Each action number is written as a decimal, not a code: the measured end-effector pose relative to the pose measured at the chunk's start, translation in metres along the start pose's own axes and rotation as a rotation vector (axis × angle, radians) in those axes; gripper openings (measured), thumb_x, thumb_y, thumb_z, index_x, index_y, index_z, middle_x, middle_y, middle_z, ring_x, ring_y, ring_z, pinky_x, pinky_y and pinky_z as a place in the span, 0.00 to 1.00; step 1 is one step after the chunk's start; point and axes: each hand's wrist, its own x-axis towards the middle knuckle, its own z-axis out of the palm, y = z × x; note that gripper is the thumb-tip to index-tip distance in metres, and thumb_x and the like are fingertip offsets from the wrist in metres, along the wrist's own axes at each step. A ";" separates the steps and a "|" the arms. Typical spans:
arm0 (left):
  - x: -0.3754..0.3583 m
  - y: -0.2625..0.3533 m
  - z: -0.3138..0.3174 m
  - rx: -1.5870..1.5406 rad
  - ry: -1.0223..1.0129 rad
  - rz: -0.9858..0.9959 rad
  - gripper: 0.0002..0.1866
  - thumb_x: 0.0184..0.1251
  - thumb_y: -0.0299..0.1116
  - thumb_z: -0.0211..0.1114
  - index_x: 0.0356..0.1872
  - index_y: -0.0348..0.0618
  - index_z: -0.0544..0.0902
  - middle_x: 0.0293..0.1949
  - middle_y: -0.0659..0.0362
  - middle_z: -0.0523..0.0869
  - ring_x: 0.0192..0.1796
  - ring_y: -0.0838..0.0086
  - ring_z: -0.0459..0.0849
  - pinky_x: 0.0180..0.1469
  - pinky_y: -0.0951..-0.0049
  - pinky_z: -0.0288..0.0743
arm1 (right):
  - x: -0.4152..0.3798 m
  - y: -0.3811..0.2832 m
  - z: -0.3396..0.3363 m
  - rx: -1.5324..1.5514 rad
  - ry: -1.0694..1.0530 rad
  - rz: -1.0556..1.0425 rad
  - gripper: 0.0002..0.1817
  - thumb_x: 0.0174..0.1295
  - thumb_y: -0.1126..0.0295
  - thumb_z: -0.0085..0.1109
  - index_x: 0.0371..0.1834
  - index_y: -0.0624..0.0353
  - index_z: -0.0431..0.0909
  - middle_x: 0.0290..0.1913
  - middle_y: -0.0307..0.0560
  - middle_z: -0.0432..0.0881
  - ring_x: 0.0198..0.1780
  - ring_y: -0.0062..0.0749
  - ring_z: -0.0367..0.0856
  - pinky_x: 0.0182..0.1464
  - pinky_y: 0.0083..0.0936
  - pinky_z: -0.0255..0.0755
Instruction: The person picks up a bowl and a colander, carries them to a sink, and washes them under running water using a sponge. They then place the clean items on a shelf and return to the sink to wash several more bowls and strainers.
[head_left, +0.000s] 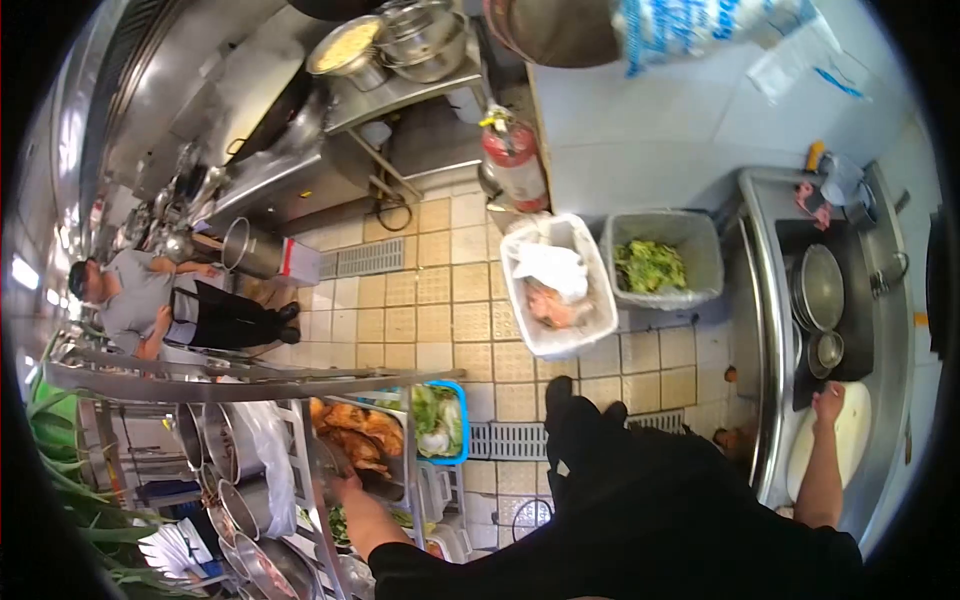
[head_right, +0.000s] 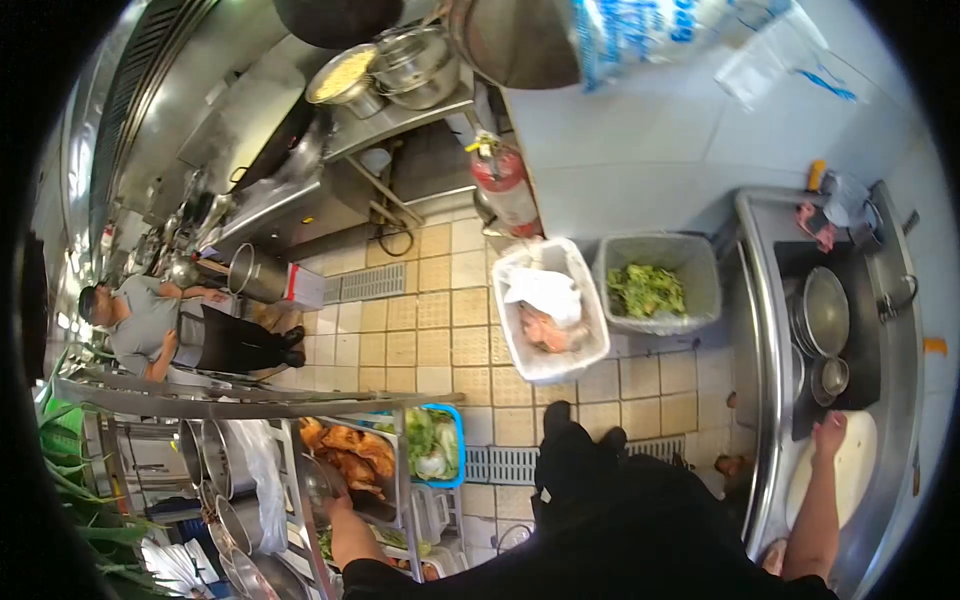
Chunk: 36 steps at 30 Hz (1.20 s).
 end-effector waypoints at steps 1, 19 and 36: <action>0.003 0.003 -0.003 0.003 -0.006 -0.023 0.27 0.73 0.47 0.62 0.60 0.32 0.79 0.54 0.39 0.84 0.55 0.44 0.83 0.59 0.51 0.77 | -0.005 -0.020 0.002 -0.039 0.011 -0.008 0.12 0.75 0.61 0.57 0.55 0.48 0.70 0.33 0.35 0.76 0.23 0.21 0.76 0.21 0.17 0.68; -0.222 0.055 0.100 0.015 -0.064 1.132 0.11 0.63 0.36 0.62 0.28 0.39 0.76 0.24 0.56 0.78 0.26 0.67 0.75 0.29 0.61 0.69 | -0.086 -0.177 0.078 0.227 -0.193 -0.364 0.17 0.65 0.81 0.55 0.57 0.59 0.78 0.54 0.44 0.82 0.50 0.28 0.83 0.46 0.23 0.80; -0.995 0.706 -0.028 0.056 -1.176 1.993 0.24 0.71 0.42 0.70 0.61 0.39 0.78 0.40 0.61 0.84 0.45 0.74 0.83 0.51 0.71 0.78 | 0.023 -0.100 -0.028 0.360 -0.158 0.256 0.36 0.63 0.73 0.55 0.77 0.60 0.59 0.50 0.56 0.86 0.41 0.38 0.88 0.38 0.35 0.83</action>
